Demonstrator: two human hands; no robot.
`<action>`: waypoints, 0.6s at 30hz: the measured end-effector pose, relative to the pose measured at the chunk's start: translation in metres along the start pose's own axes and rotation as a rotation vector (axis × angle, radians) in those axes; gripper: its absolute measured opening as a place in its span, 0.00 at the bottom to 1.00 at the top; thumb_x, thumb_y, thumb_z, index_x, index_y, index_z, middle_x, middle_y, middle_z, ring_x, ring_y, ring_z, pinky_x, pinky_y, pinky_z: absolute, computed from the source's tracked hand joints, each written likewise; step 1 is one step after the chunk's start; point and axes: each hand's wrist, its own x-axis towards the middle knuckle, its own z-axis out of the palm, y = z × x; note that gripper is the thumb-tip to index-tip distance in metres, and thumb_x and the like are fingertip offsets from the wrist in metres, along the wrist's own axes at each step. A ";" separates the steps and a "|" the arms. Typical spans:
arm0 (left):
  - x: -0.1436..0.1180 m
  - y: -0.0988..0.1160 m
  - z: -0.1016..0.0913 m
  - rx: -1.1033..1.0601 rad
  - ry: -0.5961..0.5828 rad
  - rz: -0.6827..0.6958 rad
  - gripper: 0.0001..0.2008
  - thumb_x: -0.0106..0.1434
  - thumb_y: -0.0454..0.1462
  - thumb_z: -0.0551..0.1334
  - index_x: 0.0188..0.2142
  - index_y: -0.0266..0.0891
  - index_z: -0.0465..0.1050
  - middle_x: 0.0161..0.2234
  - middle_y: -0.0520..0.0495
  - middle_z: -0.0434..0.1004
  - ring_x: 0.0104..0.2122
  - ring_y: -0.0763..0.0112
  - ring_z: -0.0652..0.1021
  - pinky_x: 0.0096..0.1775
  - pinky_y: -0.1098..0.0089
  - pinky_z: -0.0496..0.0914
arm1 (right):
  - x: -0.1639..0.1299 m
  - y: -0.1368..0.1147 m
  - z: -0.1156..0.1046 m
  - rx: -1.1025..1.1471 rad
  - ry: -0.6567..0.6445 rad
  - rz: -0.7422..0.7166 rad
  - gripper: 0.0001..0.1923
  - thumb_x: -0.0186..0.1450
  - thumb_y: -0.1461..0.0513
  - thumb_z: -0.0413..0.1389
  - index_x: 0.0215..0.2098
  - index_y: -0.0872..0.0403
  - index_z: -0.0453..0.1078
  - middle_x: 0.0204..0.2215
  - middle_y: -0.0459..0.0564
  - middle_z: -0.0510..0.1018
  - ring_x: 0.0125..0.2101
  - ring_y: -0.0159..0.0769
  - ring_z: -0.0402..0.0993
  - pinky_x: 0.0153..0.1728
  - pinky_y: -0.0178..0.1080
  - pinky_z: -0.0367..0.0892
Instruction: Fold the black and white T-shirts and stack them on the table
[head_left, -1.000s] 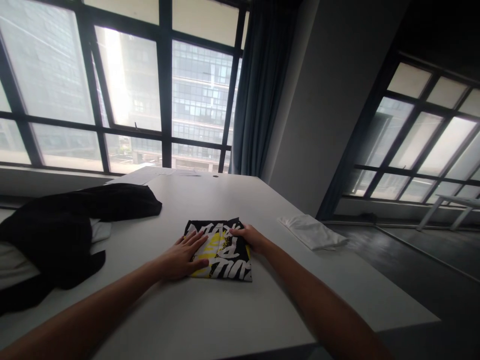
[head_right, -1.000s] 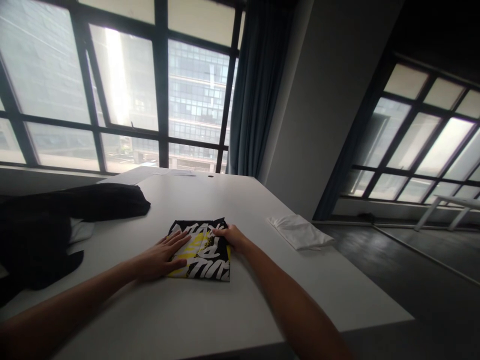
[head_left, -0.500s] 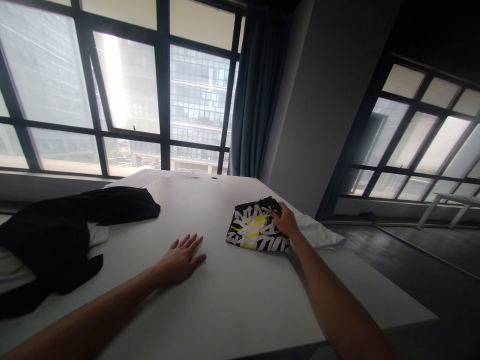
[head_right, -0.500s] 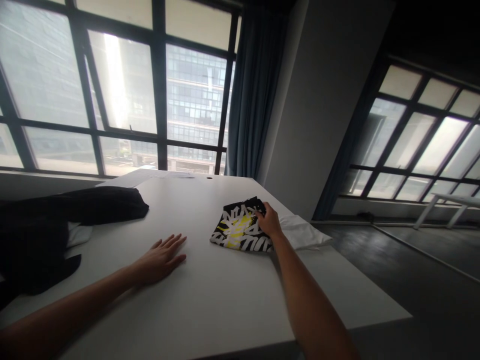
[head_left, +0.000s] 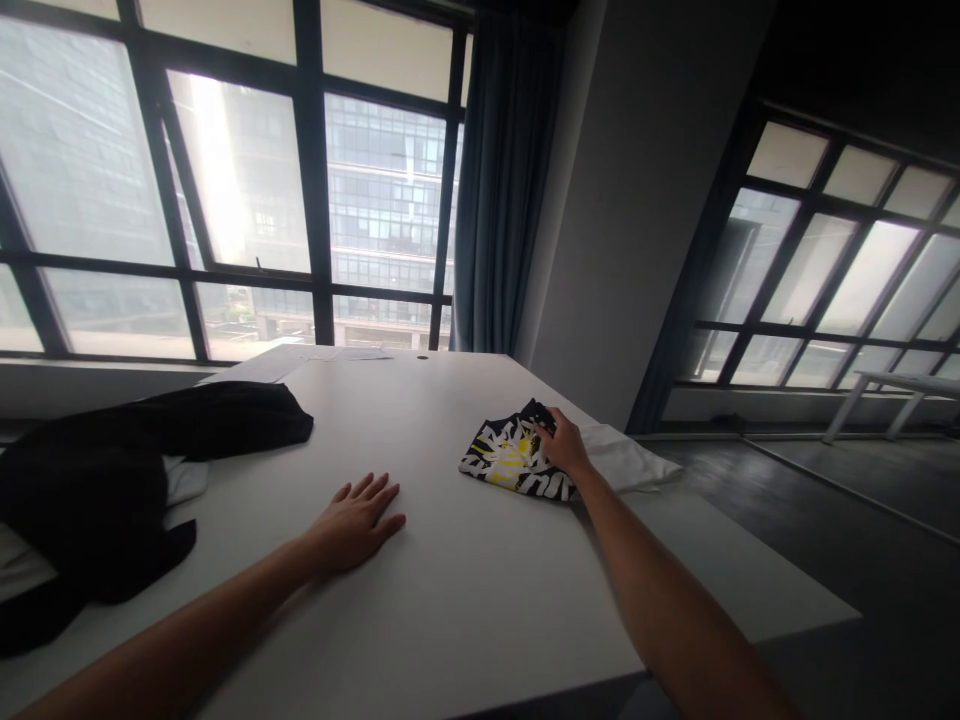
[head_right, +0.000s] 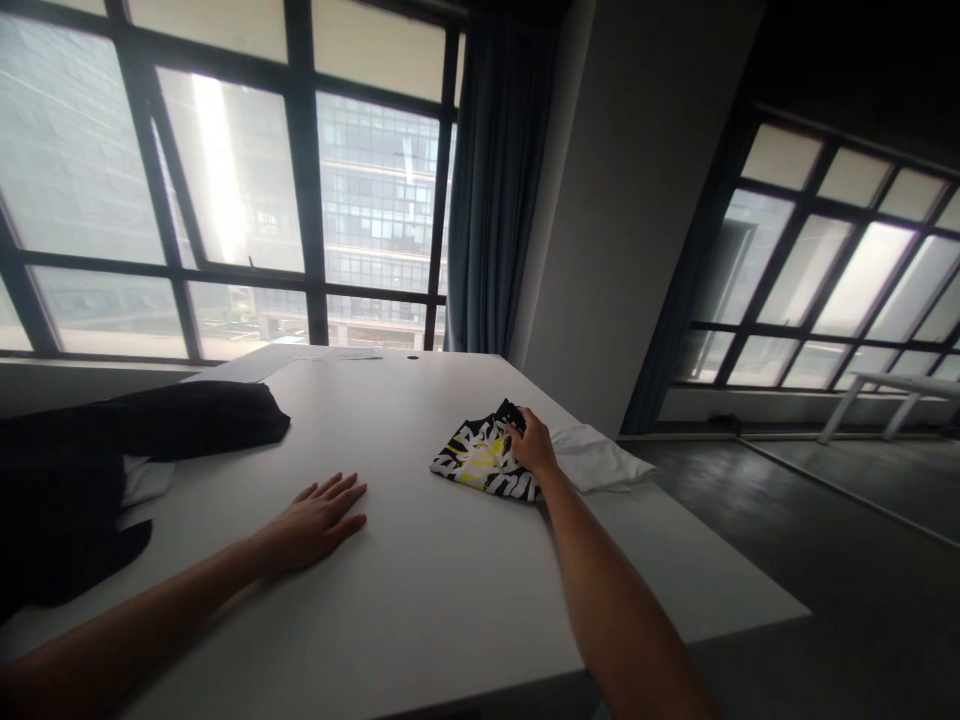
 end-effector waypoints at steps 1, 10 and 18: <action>0.000 0.000 0.000 -0.001 -0.001 -0.001 0.40 0.65 0.61 0.39 0.67 0.42 0.53 0.69 0.43 0.45 0.68 0.53 0.47 0.64 0.50 0.46 | -0.001 -0.001 0.002 -0.007 -0.010 -0.007 0.21 0.60 0.61 0.52 0.51 0.58 0.67 0.47 0.58 0.77 0.47 0.44 0.73 0.51 0.44 0.65; 0.000 0.003 -0.001 -0.013 0.018 -0.015 0.39 0.65 0.61 0.39 0.67 0.44 0.53 0.69 0.45 0.45 0.68 0.54 0.47 0.64 0.49 0.46 | 0.052 -0.039 0.022 0.110 0.012 -0.115 0.18 0.59 0.60 0.53 0.47 0.55 0.70 0.44 0.55 0.78 0.44 0.44 0.73 0.49 0.44 0.66; 0.006 0.003 -0.002 0.003 -0.006 -0.049 0.38 0.65 0.61 0.40 0.67 0.45 0.52 0.69 0.48 0.44 0.68 0.55 0.47 0.65 0.50 0.46 | 0.185 -0.014 0.008 0.174 0.462 0.212 0.23 0.59 0.59 0.55 0.50 0.63 0.66 0.47 0.65 0.75 0.46 0.46 0.72 0.48 0.44 0.66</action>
